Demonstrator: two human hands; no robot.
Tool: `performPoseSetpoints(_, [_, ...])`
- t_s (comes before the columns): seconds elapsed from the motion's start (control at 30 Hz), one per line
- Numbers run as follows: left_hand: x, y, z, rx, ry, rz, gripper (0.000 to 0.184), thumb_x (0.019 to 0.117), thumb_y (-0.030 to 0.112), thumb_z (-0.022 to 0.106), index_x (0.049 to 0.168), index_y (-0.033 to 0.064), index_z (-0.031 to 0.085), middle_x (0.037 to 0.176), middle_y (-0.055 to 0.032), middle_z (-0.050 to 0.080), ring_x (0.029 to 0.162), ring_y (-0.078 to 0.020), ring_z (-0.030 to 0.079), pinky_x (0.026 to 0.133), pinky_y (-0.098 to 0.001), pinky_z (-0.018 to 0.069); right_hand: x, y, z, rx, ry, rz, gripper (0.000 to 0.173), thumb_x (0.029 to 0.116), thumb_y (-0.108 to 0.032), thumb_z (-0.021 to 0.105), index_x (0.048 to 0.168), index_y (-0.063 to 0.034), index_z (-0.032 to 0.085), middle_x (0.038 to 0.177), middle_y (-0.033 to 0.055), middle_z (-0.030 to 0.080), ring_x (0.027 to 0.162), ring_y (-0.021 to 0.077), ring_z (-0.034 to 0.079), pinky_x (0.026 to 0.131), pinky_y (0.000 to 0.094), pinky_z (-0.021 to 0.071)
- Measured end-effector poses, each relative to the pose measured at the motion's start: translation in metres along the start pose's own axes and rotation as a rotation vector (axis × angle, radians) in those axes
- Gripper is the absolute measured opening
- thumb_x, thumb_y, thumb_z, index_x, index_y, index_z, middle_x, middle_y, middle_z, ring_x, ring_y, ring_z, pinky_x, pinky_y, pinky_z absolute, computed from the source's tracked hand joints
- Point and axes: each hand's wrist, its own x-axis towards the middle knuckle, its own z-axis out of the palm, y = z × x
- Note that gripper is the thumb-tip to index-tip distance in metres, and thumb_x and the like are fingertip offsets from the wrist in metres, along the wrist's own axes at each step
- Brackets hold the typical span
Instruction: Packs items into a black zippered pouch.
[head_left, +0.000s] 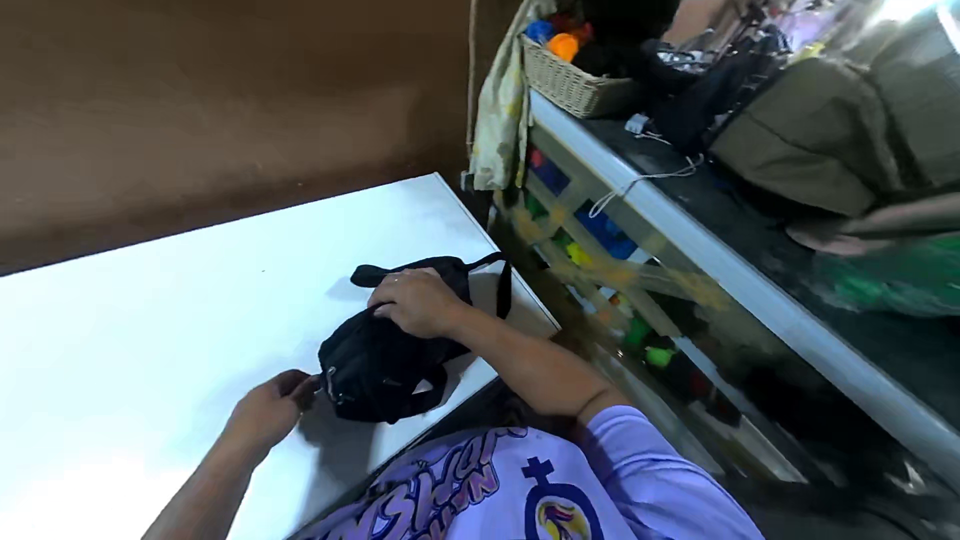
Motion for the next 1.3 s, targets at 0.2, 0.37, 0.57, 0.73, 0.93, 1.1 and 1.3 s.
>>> performPoseSetpoints(0.2, [0.014, -0.012, -0.006, 0.2, 0.041, 0.106, 0.031, 0.1016, 0.013, 0.063, 0.129, -0.0026, 0.062, 0.119, -0.0303, 0.067, 0.113, -0.0489, 0.064, 0.096, -0.0709, 0.0458, -0.033, 0.023, -0.058, -0.064, 0.152, 0.03, 0.032, 0.0967, -0.022, 0.072, 0.128, -0.0143, 0.072, 0.135, 0.0089, 0.066, 0.131, 0.0301, 0.056, 0.108, 0.0594, 0.0428])
performPoseSetpoints(0.37, [-0.006, 0.01, -0.039, 0.059, 0.247, 0.198, 0.046, 0.1061, 0.025, 0.055, 0.138, -0.0085, 0.053, 0.128, -0.035, 0.061, 0.11, -0.0447, 0.065, 0.097, -0.0602, 0.0504, -0.09, 0.091, -0.189, -0.111, 0.429, 0.329, 0.028, 0.0996, -0.018, 0.064, 0.125, -0.0085, 0.072, 0.131, 0.0161, 0.066, 0.126, 0.0301, 0.06, 0.108, 0.0501, 0.0486])
performPoseSetpoints(0.57, [-0.012, 0.093, -0.012, -0.013, 0.391, 0.418, 0.046, 0.1046, 0.026, 0.056, 0.132, -0.0111, 0.056, 0.134, -0.0374, 0.054, 0.113, -0.0421, 0.063, 0.095, -0.0504, 0.0526, -0.146, 0.143, -0.304, -0.278, 0.53, 0.534, 0.029, 0.0986, -0.015, 0.065, 0.124, -0.0044, 0.071, 0.131, 0.0214, 0.064, 0.127, 0.0376, 0.057, 0.11, 0.0537, 0.0435])
performPoseSetpoints(0.73, [0.003, 0.186, 0.046, 0.152, 0.395, 0.667, 0.035, 0.1001, 0.021, 0.062, 0.122, -0.0064, 0.065, 0.127, -0.0332, 0.06, 0.111, -0.0469, 0.063, 0.089, -0.0594, 0.054, -0.148, 0.198, -0.381, -0.636, 0.703, 0.726, 0.049, 0.0912, -0.008, 0.066, 0.14, -0.0082, 0.06, 0.145, 0.0202, 0.055, 0.138, 0.0426, 0.047, 0.107, 0.0594, 0.0443])
performPoseSetpoints(0.93, [0.014, 0.234, 0.108, 0.226, 0.337, 0.834, 0.034, 0.0974, 0.023, 0.064, 0.117, -0.0049, 0.069, 0.126, -0.0302, 0.064, 0.122, -0.0512, 0.058, 0.105, -0.0641, 0.0443, -0.115, 0.277, -0.457, -0.942, 0.574, 0.828, 0.071, 0.0914, 0.003, 0.059, 0.158, -0.0103, 0.039, 0.169, 0.0128, 0.028, 0.157, 0.0381, 0.018, 0.121, 0.0669, 0.0204])
performPoseSetpoints(1.1, [0.003, 0.22, 0.111, 0.236, 0.386, 0.727, 0.033, 0.0982, 0.02, 0.065, 0.115, -0.0089, 0.068, 0.126, -0.0342, 0.063, 0.123, -0.0538, 0.057, 0.106, -0.0636, 0.043, -0.096, 0.297, -0.489, -0.915, 0.413, 0.8, 0.036, 0.0979, -0.01, 0.06, 0.132, -0.0012, 0.066, 0.154, 0.0208, 0.049, 0.151, 0.0433, 0.03, 0.119, 0.075, 0.0143])
performPoseSetpoints(1.3, [-0.012, 0.202, 0.088, 0.247, 0.459, 0.601, 0.036, 0.0989, 0.023, 0.064, 0.119, -0.006, 0.068, 0.13, -0.0332, 0.06, 0.125, -0.0532, 0.054, 0.107, -0.0628, 0.0418, -0.096, 0.268, -0.536, -0.495, 0.677, 0.789, 0.041, 0.1067, -0.029, 0.049, 0.134, -0.0008, 0.061, 0.133, 0.0315, 0.061, 0.127, 0.0523, 0.055, 0.101, 0.0755, 0.0397])
